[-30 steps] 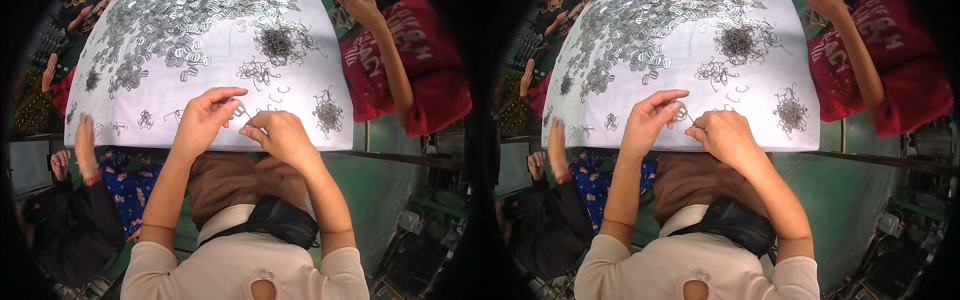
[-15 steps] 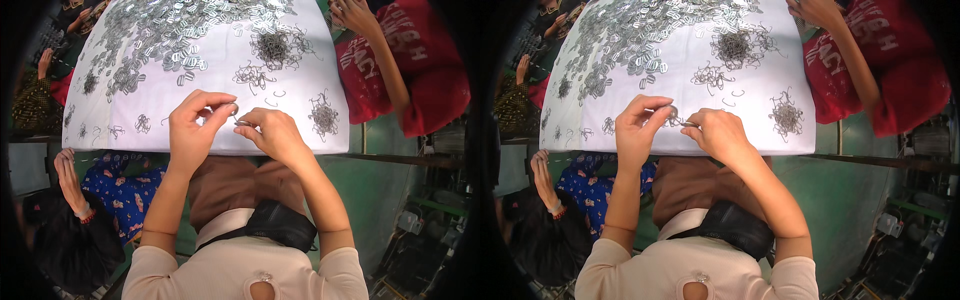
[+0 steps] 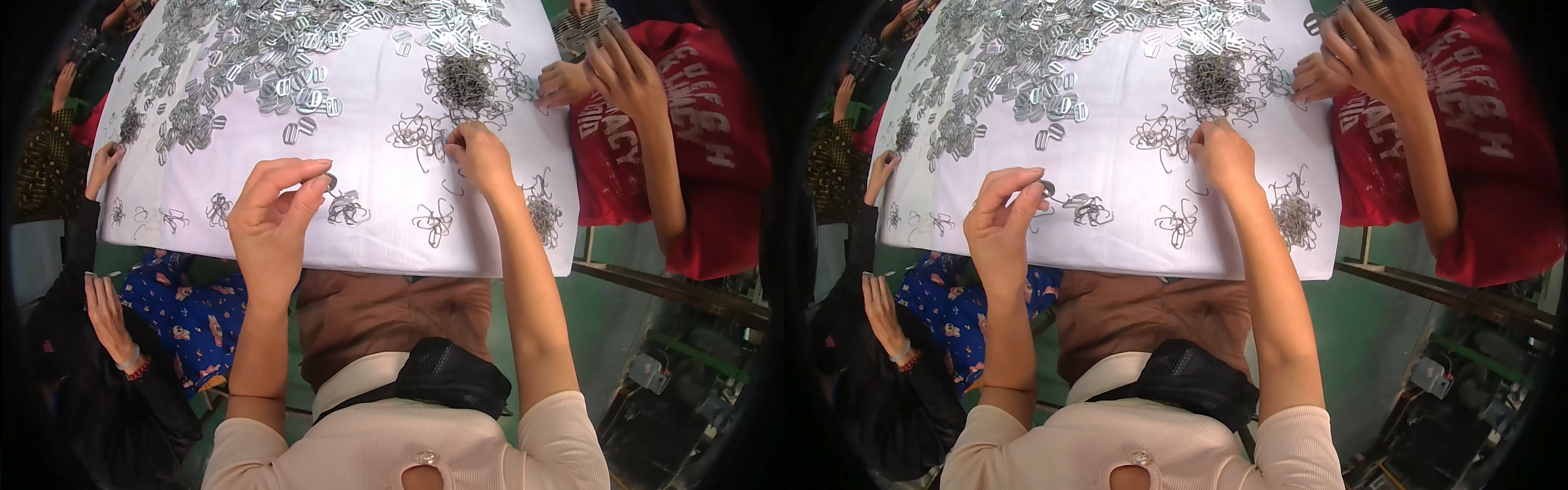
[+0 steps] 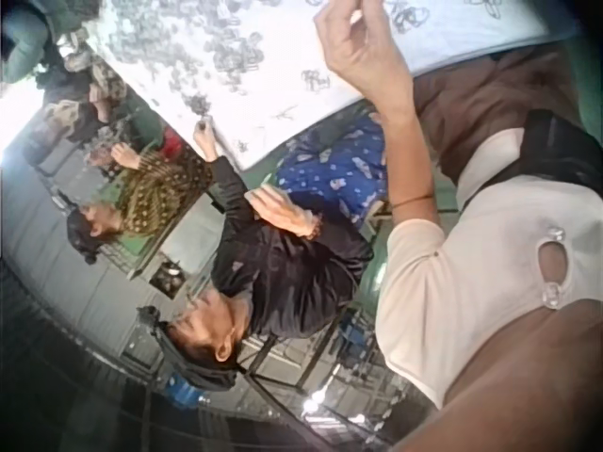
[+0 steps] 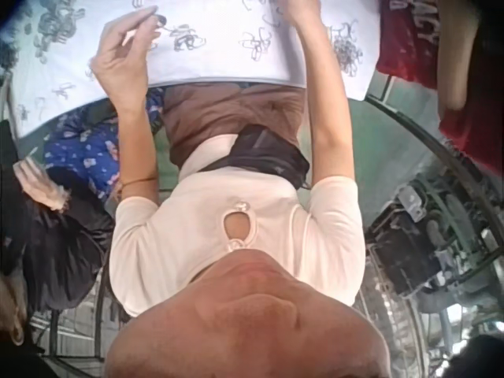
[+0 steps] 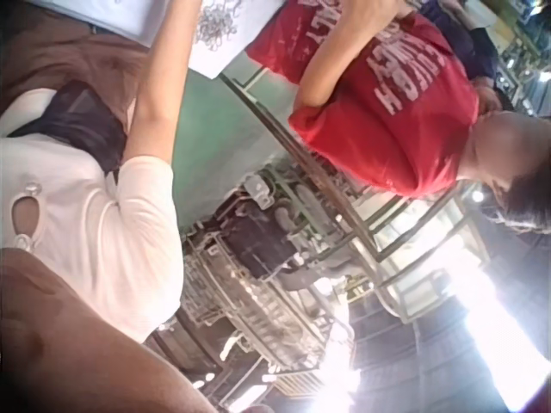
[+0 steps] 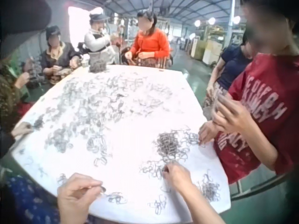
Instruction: The person joins small circular metal tags to wire hooks by hand and then hangs the resulting chain of parts onto a metal rack structure.
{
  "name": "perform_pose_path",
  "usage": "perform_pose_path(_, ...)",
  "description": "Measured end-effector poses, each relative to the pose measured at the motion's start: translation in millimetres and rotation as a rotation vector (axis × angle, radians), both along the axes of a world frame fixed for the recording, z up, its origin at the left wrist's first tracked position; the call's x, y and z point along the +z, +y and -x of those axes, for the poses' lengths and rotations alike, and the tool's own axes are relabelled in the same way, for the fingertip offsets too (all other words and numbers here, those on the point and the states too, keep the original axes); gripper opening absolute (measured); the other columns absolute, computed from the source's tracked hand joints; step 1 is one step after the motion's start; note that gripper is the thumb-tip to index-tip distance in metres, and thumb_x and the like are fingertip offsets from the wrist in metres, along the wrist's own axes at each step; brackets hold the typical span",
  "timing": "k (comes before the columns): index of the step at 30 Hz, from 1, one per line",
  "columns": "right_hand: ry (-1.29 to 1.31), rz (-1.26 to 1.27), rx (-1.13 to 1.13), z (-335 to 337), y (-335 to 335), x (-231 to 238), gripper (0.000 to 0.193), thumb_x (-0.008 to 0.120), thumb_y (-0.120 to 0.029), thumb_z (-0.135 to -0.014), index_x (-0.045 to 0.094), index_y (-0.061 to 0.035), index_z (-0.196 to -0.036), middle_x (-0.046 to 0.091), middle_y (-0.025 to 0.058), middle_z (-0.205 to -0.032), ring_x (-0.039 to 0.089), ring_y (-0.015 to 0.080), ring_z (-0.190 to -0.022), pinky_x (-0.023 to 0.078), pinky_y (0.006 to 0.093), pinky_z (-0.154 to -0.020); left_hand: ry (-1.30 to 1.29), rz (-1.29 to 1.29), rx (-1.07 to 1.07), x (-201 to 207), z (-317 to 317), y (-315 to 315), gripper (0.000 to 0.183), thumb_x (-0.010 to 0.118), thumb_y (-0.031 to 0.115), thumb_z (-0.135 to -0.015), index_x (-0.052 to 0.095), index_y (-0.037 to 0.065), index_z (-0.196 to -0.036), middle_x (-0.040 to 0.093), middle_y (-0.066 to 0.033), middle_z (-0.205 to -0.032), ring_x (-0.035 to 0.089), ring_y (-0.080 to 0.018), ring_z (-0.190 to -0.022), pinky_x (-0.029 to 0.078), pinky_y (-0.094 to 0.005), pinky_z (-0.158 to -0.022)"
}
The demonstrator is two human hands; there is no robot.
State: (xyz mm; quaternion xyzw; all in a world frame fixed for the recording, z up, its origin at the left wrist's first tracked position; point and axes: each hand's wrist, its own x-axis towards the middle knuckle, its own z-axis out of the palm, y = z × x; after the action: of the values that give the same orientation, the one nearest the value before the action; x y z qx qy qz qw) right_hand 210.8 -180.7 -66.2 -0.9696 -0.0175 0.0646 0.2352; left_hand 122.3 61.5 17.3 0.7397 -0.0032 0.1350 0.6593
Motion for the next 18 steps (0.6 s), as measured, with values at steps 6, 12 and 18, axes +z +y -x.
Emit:
perform_pose_path(6, 0.058, -0.276, -0.102, 7.9, -4.2, 4.4, 0.011, 0.059, -0.012, -0.081, 0.058, -0.0021, -0.085, 0.061, 0.0103, -0.084, 0.059, 0.0231, -0.075, 0.047, 0.0342, -0.069, 0.033, -0.005, -0.076, -6.1, -1.9, -9.6, 0.019, 0.061, -0.005, -0.080, 0.066, 0.001, -0.097, 0.057, -0.0043, -0.091, 0.056, -0.0088, -0.080, 0.048, -0.0205, -0.067)
perform_pose_path(12, 0.355, -1.188, -0.203, 37.0, 6.6, 48.1, 0.014, 0.060, -0.016, -0.086, 0.060, -0.0020, -0.090, 0.060, 0.0033, -0.081, 0.057, 0.0091, -0.067, 0.044, 0.0225, -0.057, 0.134, 0.227, -0.147, -13.4, -0.2, -25.6, 0.023, 0.057, -0.007, -0.081, 0.053, -0.005, -0.104, 0.056, -0.0091, -0.095, 0.056, -0.0113, -0.084, 0.051, -0.0235, -0.072)
perform_pose_path(18, 0.270, -1.301, -0.122, 79.8, 38.0, 93.0, 0.010, 0.063, -0.012, -0.084, 0.062, -0.0023, -0.087, 0.057, 0.0006, -0.081, 0.050, 0.0064, -0.069, 0.039, 0.0187, -0.060, 0.157, 0.284, -0.225, -15.3, -0.1, -39.1, 0.018, 0.058, -0.007, -0.081, 0.053, -0.002, -0.098, 0.055, -0.0072, -0.094, 0.058, -0.0102, -0.084, 0.050, -0.0221, -0.070)
